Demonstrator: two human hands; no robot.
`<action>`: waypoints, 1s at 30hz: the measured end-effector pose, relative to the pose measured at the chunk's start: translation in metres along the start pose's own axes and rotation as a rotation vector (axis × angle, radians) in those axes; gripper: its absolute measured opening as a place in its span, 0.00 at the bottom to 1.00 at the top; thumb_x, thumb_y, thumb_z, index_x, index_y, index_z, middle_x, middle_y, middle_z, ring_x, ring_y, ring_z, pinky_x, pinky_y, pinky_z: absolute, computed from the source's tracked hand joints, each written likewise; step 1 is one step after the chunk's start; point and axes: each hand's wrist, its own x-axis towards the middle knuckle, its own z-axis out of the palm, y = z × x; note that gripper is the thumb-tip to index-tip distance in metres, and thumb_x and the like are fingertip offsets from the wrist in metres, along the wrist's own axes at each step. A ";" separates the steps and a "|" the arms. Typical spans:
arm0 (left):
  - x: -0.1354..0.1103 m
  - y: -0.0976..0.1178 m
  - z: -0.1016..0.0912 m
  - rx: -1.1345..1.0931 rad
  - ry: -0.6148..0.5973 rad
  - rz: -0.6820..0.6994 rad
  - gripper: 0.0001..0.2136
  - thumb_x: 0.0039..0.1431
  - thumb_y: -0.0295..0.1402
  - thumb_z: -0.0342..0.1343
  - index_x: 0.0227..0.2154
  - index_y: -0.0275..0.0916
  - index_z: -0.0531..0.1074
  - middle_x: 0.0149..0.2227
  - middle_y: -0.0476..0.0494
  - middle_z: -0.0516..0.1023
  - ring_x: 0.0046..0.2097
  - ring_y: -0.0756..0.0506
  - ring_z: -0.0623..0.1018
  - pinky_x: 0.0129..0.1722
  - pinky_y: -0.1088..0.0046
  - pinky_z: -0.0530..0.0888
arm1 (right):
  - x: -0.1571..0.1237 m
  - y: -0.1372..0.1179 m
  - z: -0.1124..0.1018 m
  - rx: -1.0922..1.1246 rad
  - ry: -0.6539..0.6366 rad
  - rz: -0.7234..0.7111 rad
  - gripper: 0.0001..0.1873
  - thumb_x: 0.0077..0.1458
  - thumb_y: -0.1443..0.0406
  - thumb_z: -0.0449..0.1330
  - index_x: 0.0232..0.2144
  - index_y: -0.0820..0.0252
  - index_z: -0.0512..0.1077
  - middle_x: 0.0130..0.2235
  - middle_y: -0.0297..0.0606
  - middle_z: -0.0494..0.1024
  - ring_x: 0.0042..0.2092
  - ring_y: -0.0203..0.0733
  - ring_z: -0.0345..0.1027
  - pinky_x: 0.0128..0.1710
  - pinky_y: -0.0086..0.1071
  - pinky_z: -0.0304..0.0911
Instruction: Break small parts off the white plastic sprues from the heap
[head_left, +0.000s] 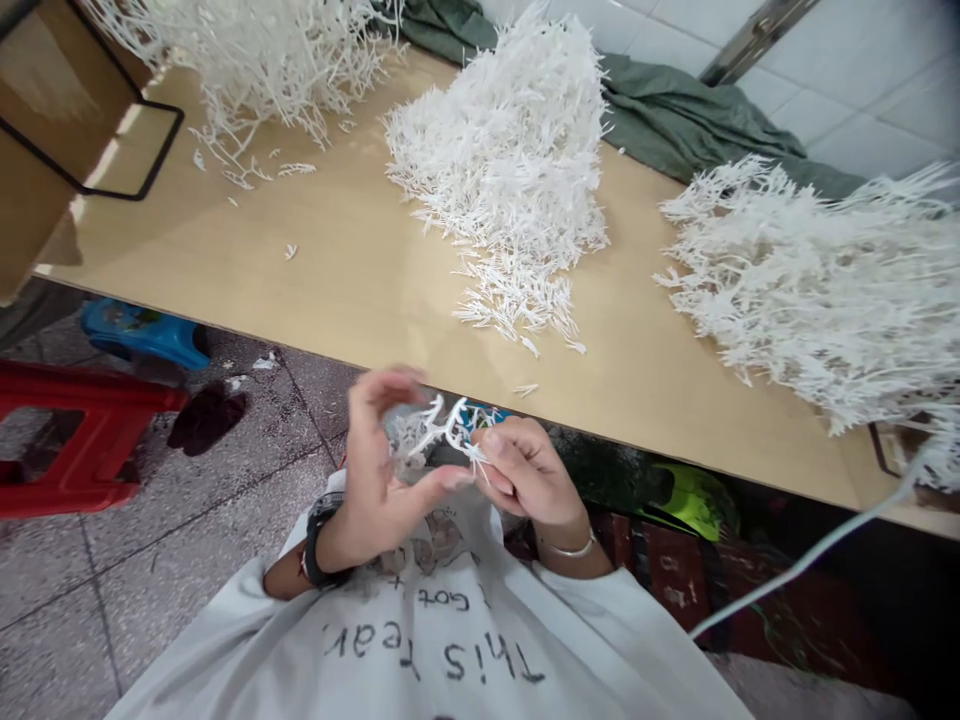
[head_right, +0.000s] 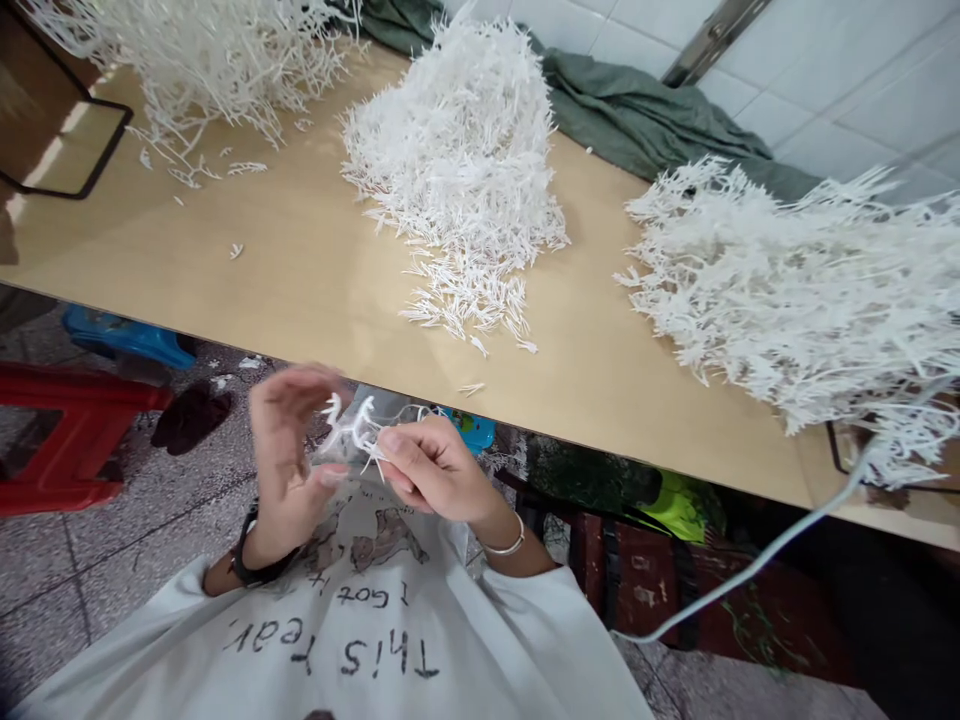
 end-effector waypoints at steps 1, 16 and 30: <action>0.001 0.002 -0.004 0.083 0.029 0.078 0.31 0.48 0.47 0.64 0.53 0.42 0.62 0.51 0.38 0.66 0.52 0.40 0.70 0.52 0.62 0.68 | -0.001 -0.004 -0.002 -0.031 -0.023 0.015 0.28 0.63 0.53 0.50 0.14 0.59 0.56 0.11 0.24 0.54 0.12 0.24 0.44 0.13 0.23 0.40; 0.014 0.012 -0.038 0.218 -0.568 -0.037 0.03 0.62 0.29 0.53 0.34 0.38 0.70 0.36 0.44 0.73 0.38 0.48 0.73 0.38 0.75 0.69 | 0.010 0.004 0.015 -0.373 0.064 -0.128 0.28 0.62 0.48 0.48 0.18 0.60 0.58 0.17 0.27 0.55 0.19 0.27 0.46 0.18 0.25 0.42; -0.014 -0.028 -0.011 -1.061 -0.968 -0.919 0.24 0.45 0.49 0.63 0.09 0.38 0.62 0.04 0.57 0.47 0.07 0.56 0.48 0.09 0.76 0.59 | 0.007 0.025 0.015 0.187 -0.294 0.036 0.28 0.57 0.55 0.59 0.11 0.61 0.59 0.10 0.25 0.54 0.12 0.24 0.40 0.11 0.24 0.37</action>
